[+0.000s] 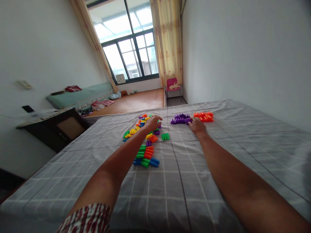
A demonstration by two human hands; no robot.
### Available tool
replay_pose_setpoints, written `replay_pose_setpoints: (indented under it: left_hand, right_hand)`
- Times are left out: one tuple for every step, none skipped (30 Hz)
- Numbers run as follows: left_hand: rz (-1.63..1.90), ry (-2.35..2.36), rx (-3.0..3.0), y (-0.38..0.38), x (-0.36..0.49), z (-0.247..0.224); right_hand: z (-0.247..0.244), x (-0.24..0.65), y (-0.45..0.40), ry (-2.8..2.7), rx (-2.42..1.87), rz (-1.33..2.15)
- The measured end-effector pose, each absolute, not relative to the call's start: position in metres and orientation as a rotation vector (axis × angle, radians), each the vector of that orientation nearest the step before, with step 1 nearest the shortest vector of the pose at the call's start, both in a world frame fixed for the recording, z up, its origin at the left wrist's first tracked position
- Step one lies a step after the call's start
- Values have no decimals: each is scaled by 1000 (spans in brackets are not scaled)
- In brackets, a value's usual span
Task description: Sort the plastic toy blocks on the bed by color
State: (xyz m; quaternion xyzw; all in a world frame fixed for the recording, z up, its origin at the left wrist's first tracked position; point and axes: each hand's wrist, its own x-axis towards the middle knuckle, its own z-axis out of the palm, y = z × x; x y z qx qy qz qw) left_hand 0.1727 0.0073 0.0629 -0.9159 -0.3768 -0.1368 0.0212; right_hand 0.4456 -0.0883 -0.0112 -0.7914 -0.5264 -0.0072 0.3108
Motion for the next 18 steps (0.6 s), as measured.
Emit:
replay_pose_setpoints:
  left_hand:
    - [-399, -1201, -2845, 7, 182, 59]
    - [-363, -1243, -2851, 8, 190, 55]
    - [-322, -1287, -2858, 8, 199, 51]
    - [-282, -1325, -2866, 9, 206, 48]
    - [-252, -1350, -2873, 10, 213, 44]
    - [-236, -1359, -2879, 11, 219, 42]
    - [-236, -1355, -2883, 12, 224, 39]
    - [-243, -1345, -2887, 13, 229, 37]
    - [-252, -1331, -2891, 15, 234, 35]
    - [-257, -1315, -2893, 18, 238, 33]
    - [-254, -1304, -2895, 21, 242, 32]
    - [-244, -1301, -2898, 24, 245, 30]
    - [-228, -1305, -2902, 27, 248, 27]
    - [-216, -1311, -2910, 30, 250, 25]
    - [-211, -1314, -2922, 32, 252, 23]
    - [-219, -1314, -2939, 35, 253, 21]
    - [-241, -1311, -2957, 37, 254, 19]
    - [-273, -1306, -2974, 38, 255, 17]
  right_hand:
    - [-11, 445, -89, -1380, -2094, -26]
    - [-10, 444, -89, -1373, -2096, -34]
    - [-10, 444, -89, -1372, -2093, -39]
    - [-10, 444, -90, -1373, -2089, -39]
    - [-11, 444, -89, -1370, -2086, -33]
    - [-12, 444, -89, -1360, -2086, -22]
    - [-13, 445, -88, -1344, -2085, -7]
    - [-14, 446, -86, -1323, -2080, 5]
    - [-16, 447, -84, -1299, -2065, 14]
    - [-18, 449, -82, -1277, -2040, 24]
    - [-20, 451, -79, -1257, -2005, 34]
    - [-22, 453, -76, -1236, -1963, 46]
    - [-23, 455, -73, -1207, -1918, 58]
    - [-25, 457, -70, -1169, -1877, 71]
    - [-26, 458, -67, -1125, -1837, 80]
    - [-27, 459, -64, -1077, -1800, 82]
    - [-29, 460, -61, -1028, -1767, 78]
    - [-30, 460, -58, -980, -1742, 71]
